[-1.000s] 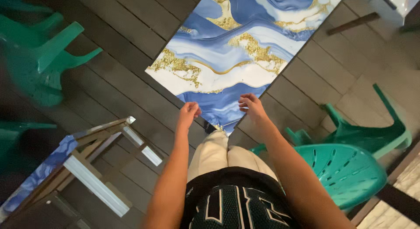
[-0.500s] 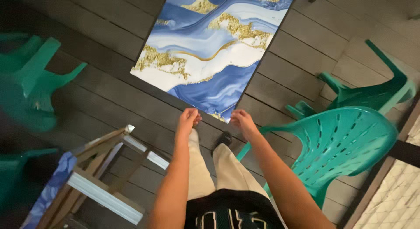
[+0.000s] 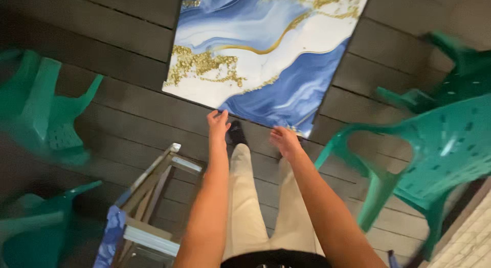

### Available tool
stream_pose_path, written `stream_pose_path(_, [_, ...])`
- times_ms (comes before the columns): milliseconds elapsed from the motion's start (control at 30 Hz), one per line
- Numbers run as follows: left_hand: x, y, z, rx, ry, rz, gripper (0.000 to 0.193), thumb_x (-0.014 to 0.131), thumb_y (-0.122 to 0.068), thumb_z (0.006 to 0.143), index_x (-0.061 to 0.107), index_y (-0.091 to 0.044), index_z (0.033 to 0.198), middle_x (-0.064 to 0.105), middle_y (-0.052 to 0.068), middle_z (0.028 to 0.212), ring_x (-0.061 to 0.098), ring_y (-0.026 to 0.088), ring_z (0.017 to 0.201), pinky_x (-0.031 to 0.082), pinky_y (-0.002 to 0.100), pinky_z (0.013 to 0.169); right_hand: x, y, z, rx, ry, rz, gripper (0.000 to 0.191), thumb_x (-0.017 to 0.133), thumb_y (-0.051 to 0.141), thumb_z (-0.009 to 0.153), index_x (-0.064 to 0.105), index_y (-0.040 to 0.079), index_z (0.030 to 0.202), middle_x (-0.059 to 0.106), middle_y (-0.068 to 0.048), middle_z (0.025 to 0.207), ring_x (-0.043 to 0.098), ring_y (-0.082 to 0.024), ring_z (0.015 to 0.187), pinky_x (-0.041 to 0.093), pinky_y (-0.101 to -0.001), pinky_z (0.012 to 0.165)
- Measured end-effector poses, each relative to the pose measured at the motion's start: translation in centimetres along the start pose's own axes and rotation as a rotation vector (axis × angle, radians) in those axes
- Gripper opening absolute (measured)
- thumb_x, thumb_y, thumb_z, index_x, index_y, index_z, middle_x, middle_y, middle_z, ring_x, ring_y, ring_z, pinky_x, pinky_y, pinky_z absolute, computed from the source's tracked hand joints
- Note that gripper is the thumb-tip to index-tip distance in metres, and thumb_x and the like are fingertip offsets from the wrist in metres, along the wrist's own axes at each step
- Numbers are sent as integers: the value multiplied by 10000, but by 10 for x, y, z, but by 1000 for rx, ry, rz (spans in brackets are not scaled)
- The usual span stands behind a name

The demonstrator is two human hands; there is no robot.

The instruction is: The person lifts and repositions several large square panels with blue, white, and gold abstract patterns on a wooden floor. They move green plastic chairs to clear space, then place the panels on the floor and on a white metal stand, adjusting their positions repeatedly.

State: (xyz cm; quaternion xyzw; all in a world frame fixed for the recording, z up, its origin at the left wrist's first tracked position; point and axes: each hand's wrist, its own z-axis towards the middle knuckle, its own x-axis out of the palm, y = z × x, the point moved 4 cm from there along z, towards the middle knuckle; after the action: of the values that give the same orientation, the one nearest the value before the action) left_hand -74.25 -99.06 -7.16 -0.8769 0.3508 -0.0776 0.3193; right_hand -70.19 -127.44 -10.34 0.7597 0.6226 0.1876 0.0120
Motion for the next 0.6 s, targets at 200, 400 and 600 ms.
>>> stream_pose_path(200, [-16,5,75,-143,-275,-21,1139,865,-402,904,41,-38,1600,322,194,1517,437,354,1320,451,437,917,6,-32,45,5,-45,405,457,618,389,1016,547,83,1347,552,-128,1351,559,-341,1239,431,-567,1090])
stream_pose_path(400, [-13,9,87,20,-297,-252,705,776,-100,841,403,-52,1438,583,207,1412,622,429,1228,619,546,802,-2,-42,58,-228,-275,544,611,494,371,1046,243,205,1578,381,-106,1601,427,-389,1430,375,-669,1138])
stream_pose_path(600, [-14,-4,47,68,-189,-333,620,715,-8,919,388,-110,1436,545,137,1403,618,313,1203,629,512,878,-10,-50,55,-251,-339,520,608,495,452,1036,257,196,1533,457,-79,1552,550,-356,1307,445,-629,1047])
